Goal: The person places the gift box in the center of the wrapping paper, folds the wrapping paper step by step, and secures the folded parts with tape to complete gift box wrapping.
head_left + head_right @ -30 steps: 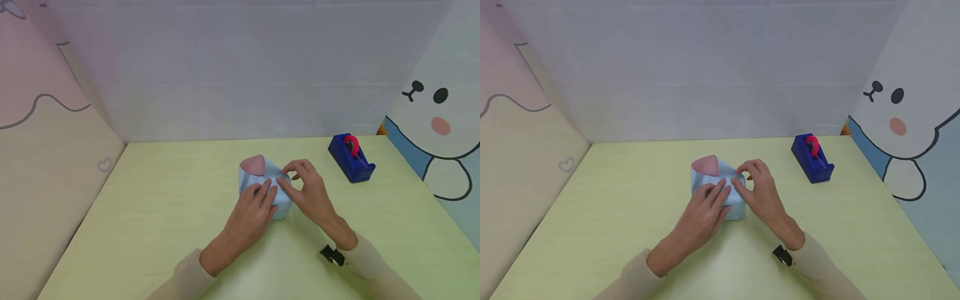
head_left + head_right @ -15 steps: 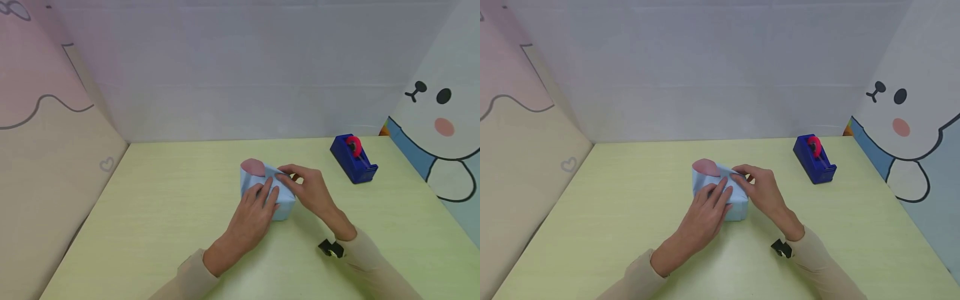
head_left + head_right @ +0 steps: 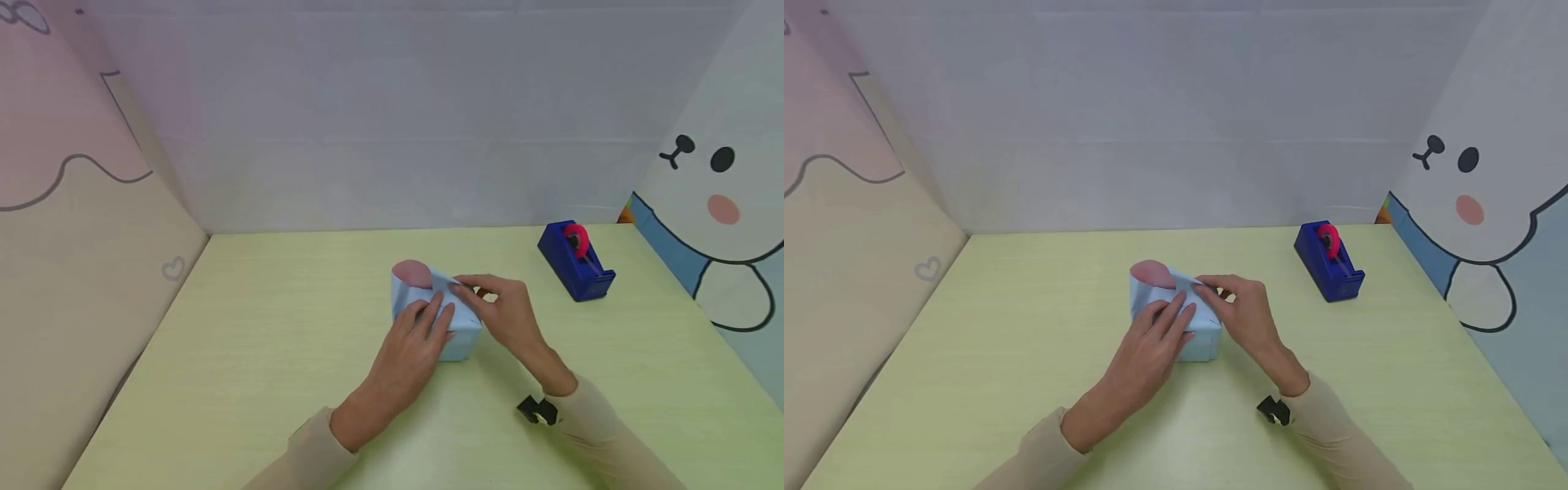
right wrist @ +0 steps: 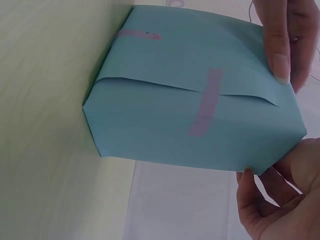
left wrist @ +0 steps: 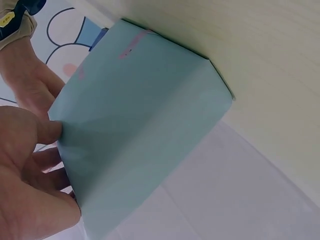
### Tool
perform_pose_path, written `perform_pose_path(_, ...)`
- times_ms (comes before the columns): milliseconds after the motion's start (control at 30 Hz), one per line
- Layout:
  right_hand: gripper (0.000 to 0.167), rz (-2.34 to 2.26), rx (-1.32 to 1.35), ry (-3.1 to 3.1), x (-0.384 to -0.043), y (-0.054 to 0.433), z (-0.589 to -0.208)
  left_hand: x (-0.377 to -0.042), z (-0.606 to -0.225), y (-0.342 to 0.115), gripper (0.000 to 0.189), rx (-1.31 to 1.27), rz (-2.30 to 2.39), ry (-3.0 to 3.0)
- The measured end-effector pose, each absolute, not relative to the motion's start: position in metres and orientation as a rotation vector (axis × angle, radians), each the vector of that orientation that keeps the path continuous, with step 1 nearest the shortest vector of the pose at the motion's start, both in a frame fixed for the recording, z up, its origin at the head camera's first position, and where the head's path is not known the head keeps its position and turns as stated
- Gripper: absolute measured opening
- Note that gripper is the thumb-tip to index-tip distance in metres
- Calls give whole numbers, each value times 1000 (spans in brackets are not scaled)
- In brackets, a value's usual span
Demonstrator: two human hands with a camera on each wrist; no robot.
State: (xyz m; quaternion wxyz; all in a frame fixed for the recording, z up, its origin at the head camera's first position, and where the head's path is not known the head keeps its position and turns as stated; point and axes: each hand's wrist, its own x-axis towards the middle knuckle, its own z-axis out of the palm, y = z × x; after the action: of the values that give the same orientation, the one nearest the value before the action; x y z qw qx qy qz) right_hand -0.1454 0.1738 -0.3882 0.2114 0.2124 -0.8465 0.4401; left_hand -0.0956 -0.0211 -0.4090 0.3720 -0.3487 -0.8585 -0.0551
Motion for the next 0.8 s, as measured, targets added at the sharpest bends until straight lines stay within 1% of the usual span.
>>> perform_pose_path(100,19,1253,583,-2375,-144,174,-388,-95,-408,-22,38,-901,-160,-2195)
perform_pose_path(233,22,1334,570,-2428,-143,175,-387,-95,-406,-22,39,-908,-168,-2188)
perform_pose_path(667,23,1425,509,-2457,-143,175,-384,-92,-393,-30,24,-870,-353,-2070)
perform_pose_path(800,25,1441,494,-2479,-142,174,-383,-92,-392,-30,27,-765,-399,-2019)
